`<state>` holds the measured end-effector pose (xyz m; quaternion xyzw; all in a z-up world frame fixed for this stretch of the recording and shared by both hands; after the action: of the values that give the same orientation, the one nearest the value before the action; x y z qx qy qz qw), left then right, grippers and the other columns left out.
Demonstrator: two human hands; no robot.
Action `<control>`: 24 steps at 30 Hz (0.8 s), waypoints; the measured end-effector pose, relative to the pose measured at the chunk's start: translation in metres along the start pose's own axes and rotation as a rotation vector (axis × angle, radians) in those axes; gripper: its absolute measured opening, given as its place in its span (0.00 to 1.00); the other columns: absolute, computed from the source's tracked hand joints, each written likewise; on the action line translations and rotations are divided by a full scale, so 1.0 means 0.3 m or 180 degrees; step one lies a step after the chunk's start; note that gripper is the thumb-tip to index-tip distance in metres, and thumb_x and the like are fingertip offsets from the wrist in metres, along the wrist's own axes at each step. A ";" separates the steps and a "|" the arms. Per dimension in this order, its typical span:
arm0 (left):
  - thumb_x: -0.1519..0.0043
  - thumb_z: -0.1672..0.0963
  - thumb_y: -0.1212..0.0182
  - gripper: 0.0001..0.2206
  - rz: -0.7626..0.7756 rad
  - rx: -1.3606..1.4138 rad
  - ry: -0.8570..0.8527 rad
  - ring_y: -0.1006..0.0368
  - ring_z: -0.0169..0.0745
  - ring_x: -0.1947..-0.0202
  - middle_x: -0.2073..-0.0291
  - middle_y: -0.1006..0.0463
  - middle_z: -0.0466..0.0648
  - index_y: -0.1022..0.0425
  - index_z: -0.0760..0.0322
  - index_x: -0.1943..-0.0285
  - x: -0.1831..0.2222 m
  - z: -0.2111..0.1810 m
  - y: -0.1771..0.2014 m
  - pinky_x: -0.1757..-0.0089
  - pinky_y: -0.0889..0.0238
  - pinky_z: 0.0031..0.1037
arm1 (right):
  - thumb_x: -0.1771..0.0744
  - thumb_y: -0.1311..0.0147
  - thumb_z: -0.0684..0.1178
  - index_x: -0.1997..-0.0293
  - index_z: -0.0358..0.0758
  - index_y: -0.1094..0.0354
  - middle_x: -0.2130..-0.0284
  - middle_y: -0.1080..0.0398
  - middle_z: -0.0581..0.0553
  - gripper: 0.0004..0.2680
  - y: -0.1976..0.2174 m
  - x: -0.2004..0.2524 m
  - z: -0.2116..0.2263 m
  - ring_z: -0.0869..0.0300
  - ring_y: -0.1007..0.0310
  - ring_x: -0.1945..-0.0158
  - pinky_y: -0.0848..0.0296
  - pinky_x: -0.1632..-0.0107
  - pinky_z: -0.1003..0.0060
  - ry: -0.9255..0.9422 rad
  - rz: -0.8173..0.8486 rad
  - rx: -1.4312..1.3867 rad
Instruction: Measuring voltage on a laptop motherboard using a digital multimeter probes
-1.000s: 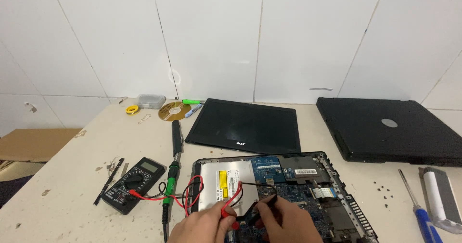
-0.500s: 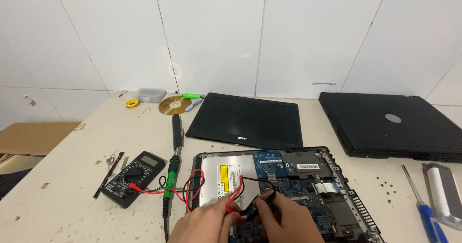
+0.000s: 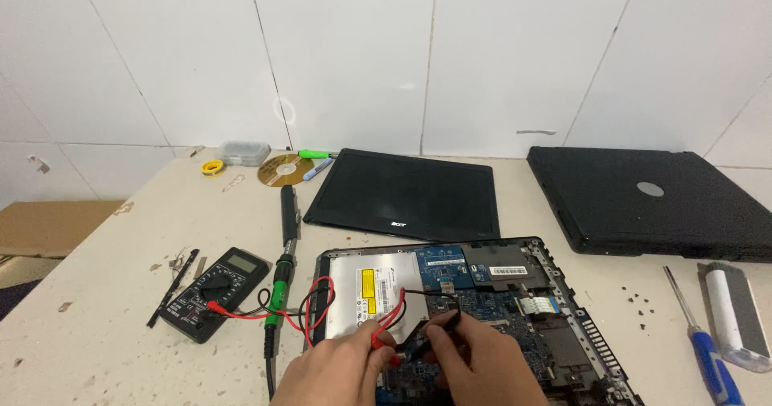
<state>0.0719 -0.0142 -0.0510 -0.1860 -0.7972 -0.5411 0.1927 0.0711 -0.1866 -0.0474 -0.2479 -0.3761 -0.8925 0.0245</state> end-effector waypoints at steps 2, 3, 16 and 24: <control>0.33 0.45 0.54 0.16 -0.0044 -0.0011 -0.0050 0.27 0.54 0.49 0.42 0.30 0.45 0.39 0.35 0.37 -0.003 0.001 -0.006 0.53 0.31 0.46 | 0.32 0.53 0.61 0.50 0.61 0.26 0.63 0.20 0.57 0.11 -0.011 -0.012 -0.008 0.68 0.22 0.62 0.28 0.58 0.74 -0.0013 0.0085 0.0103; 0.33 0.45 0.55 0.16 -0.0090 -0.0022 -0.0098 0.27 0.54 0.49 0.41 0.31 0.45 0.39 0.34 0.36 -0.004 0.001 -0.007 0.53 0.30 0.47 | 0.32 0.54 0.62 0.49 0.60 0.27 0.62 0.20 0.56 0.12 -0.019 -0.018 -0.012 0.66 0.22 0.61 0.29 0.57 0.72 -0.0023 0.0172 0.0206; 0.33 0.45 0.52 0.14 -0.0124 0.0048 -0.0110 0.26 0.55 0.51 0.45 0.27 0.46 0.37 0.36 0.40 0.021 -0.009 0.013 0.54 0.30 0.44 | 0.32 0.53 0.61 0.51 0.61 0.25 0.66 0.20 0.57 0.10 -0.025 -0.003 0.000 0.68 0.25 0.65 0.31 0.61 0.73 0.0048 0.0144 0.0156; 0.33 0.46 0.54 0.13 -0.0067 0.0052 -0.0148 0.27 0.52 0.50 0.42 0.30 0.43 0.37 0.39 0.40 0.031 -0.024 0.023 0.54 0.31 0.44 | 0.32 0.53 0.60 0.48 0.60 0.27 0.61 0.18 0.59 0.11 -0.031 -0.003 0.010 0.68 0.21 0.61 0.26 0.57 0.75 0.0106 0.0212 0.0122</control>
<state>0.0681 -0.0177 -0.0384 -0.1885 -0.8077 -0.5322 0.1698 0.0709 -0.1781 -0.0520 -0.2449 -0.3842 -0.8878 0.0652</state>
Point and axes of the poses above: each hand's wrist, its own x-axis away from the middle knuckle, its own y-axis out of the back of the hand, z = x × y, the point moved 5 cm from there along -x, towards the middle knuckle
